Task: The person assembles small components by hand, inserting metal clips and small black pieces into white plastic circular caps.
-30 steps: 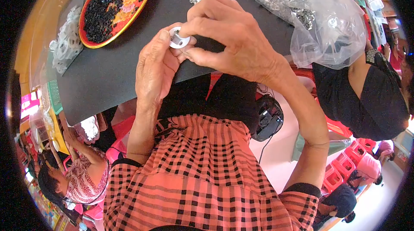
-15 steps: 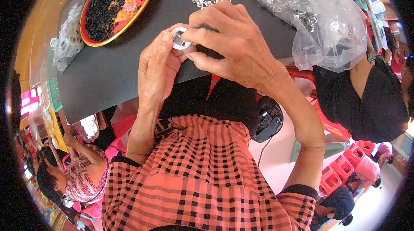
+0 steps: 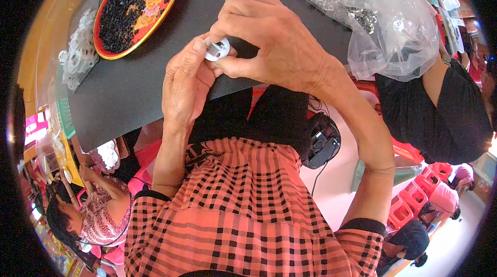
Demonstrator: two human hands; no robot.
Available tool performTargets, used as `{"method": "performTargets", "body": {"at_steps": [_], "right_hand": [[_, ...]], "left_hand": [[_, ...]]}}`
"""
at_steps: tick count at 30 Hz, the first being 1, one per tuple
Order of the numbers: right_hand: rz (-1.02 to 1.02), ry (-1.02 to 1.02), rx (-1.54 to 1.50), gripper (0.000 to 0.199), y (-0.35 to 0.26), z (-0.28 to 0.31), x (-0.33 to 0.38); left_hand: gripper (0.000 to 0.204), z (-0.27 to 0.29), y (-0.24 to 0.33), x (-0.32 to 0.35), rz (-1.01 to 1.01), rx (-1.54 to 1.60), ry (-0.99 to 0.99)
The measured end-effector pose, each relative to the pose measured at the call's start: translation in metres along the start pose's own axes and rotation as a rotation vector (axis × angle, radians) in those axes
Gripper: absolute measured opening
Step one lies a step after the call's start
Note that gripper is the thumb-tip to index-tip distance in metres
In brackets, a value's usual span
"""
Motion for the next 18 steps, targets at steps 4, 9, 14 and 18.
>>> {"method": "performTargets", "body": {"at_steps": [4, 9, 14, 18], "right_hand": [[-0.058, -0.083, -0.077, 0.025, 0.002, 0.001, -0.002], [-0.036, -0.039, -0.117, 0.026, 0.007, -0.006, 0.000], [0.038, 0.090, 0.012, 0.031, 0.004, -0.004, 0.008], [0.080, 0.094, 0.078, 0.031, 0.005, -0.006, 0.012]], "left_hand": [[0.042, -0.001, 0.001, 0.002, -0.014, 0.003, -0.031], [0.040, 0.000, -0.001, -0.002, -0.004, 0.061, 0.002], [0.039, -0.003, 0.001, -0.002, -0.007, 0.082, 0.051], [0.039, -0.002, 0.001, -0.002, -0.003, 0.084, 0.061]]}}
Point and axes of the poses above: each hand's wrist, its own x-axis away from the middle knuckle, its own z-axis out of the back of the hand, y = z × x, the point moved 1 cm from there along -x, towards the middle knuckle, and after that the axes turned 14 degrees about y, right-handed, at the moved point
